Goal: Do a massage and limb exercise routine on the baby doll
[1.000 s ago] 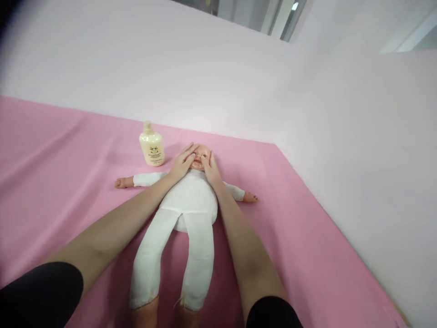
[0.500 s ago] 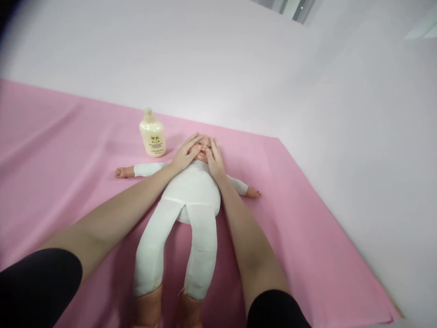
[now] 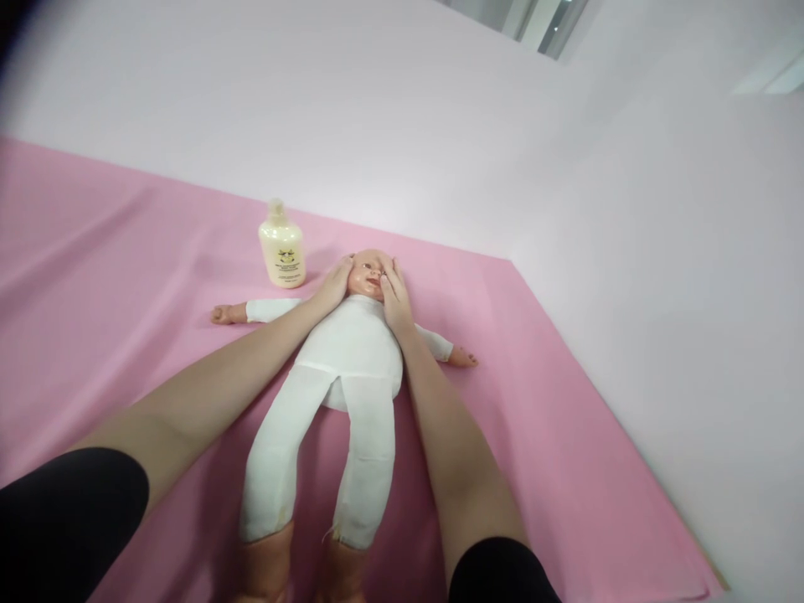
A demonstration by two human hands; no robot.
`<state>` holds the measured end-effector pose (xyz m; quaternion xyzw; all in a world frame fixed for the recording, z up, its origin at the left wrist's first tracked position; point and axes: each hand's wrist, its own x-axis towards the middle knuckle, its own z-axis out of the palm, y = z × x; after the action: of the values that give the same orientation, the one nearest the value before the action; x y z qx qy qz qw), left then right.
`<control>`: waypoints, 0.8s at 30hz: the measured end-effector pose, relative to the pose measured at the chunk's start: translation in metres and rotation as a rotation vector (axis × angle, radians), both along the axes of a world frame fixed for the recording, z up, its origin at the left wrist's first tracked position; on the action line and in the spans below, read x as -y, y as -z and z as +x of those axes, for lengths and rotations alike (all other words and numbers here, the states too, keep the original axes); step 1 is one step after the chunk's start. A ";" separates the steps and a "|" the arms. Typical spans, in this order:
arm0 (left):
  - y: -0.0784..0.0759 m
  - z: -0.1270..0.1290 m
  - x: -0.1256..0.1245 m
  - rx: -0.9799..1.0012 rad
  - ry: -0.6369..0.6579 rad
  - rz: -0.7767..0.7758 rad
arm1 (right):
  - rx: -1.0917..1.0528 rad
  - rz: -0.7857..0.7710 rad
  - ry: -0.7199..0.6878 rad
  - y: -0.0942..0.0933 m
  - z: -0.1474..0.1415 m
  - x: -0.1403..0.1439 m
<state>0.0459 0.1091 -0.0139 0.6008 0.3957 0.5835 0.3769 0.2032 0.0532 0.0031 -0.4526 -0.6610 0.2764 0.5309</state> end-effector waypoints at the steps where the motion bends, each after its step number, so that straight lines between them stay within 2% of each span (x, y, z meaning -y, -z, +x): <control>1: -0.002 -0.002 0.003 -0.056 0.005 0.063 | 0.009 0.006 -0.003 -0.001 0.000 0.001; 4: -0.009 -0.009 0.012 -0.272 0.063 0.338 | 0.013 -0.019 -0.006 -0.004 0.001 0.001; 6: -0.012 -0.012 0.015 -0.363 0.082 0.436 | -0.009 -0.098 0.021 -0.003 0.001 -0.001; 8: -0.011 -0.012 0.013 -0.377 0.076 0.426 | -0.033 -0.207 0.067 -0.002 0.001 -0.005; 11: -0.006 -0.009 0.004 -0.321 0.032 0.287 | -0.042 -0.284 0.106 0.002 0.000 -0.008; 13: -0.002 -0.008 0.000 -0.278 -0.010 0.166 | -0.054 -0.254 0.095 0.003 -0.001 -0.008; 15: -0.001 -0.008 -0.001 -0.268 -0.027 0.136 | -0.056 -0.191 0.066 0.002 -0.002 -0.005; 20: -0.010 -0.012 0.010 -0.409 0.069 0.467 | 0.031 -0.003 -0.015 -0.005 0.000 0.004; 22: -0.014 -0.013 0.013 -0.446 0.092 0.522 | 0.051 0.025 -0.015 -0.007 0.000 0.005; 24: -0.015 -0.013 0.013 -0.446 0.086 0.502 | 0.055 0.023 -0.007 -0.007 0.000 0.003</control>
<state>0.0330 0.0965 0.0006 0.8038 0.2867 0.5006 0.1455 0.2036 0.0497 0.0102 -0.4516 -0.6799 0.2582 0.5168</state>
